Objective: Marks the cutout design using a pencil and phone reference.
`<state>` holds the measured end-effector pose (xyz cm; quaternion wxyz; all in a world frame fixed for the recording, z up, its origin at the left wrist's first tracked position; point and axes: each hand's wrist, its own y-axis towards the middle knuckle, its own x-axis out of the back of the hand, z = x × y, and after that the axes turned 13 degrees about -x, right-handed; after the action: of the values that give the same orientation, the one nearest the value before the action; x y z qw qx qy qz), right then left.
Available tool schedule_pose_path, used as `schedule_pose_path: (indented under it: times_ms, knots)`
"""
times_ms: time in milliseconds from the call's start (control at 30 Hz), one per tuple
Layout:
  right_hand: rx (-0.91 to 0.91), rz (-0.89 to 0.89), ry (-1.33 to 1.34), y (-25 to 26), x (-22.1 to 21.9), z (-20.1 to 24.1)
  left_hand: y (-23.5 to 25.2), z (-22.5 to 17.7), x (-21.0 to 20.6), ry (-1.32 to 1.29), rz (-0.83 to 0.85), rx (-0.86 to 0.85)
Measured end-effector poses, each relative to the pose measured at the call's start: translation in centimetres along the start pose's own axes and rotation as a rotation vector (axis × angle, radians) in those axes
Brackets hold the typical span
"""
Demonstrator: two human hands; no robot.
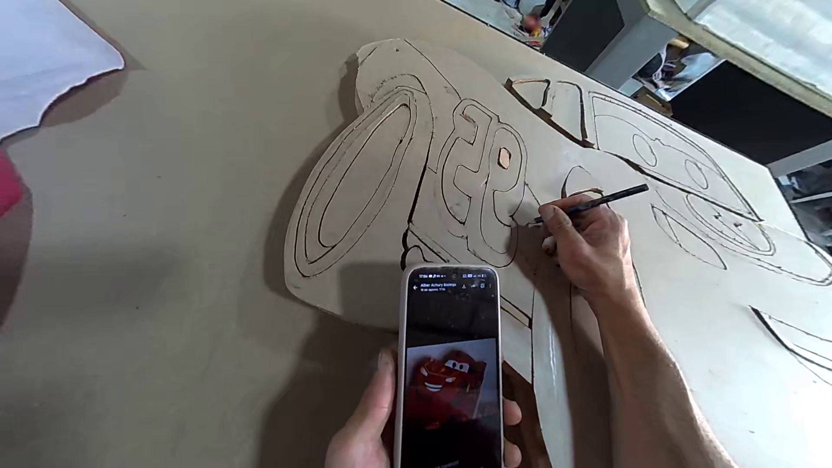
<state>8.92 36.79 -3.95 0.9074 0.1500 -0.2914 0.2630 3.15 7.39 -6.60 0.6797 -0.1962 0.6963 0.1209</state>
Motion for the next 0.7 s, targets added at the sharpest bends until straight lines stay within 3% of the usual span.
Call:
schedule_pose_path:
  times_ms: [133,367,700]
  knots:
    - [0.038,-0.042,-0.022,0.29,-0.38,-0.15,0.01,-0.12,-0.10,-0.007,0.003,-0.002]
    - [-0.063,-0.007,0.133,-0.01,-0.14,-0.08,0.00,-0.12,-0.05,-0.004,0.015,0.001]
    - [-0.083,-0.023,0.034,0.27,-0.12,0.36,-0.07,-0.09,0.09,-0.002,0.046,0.008]
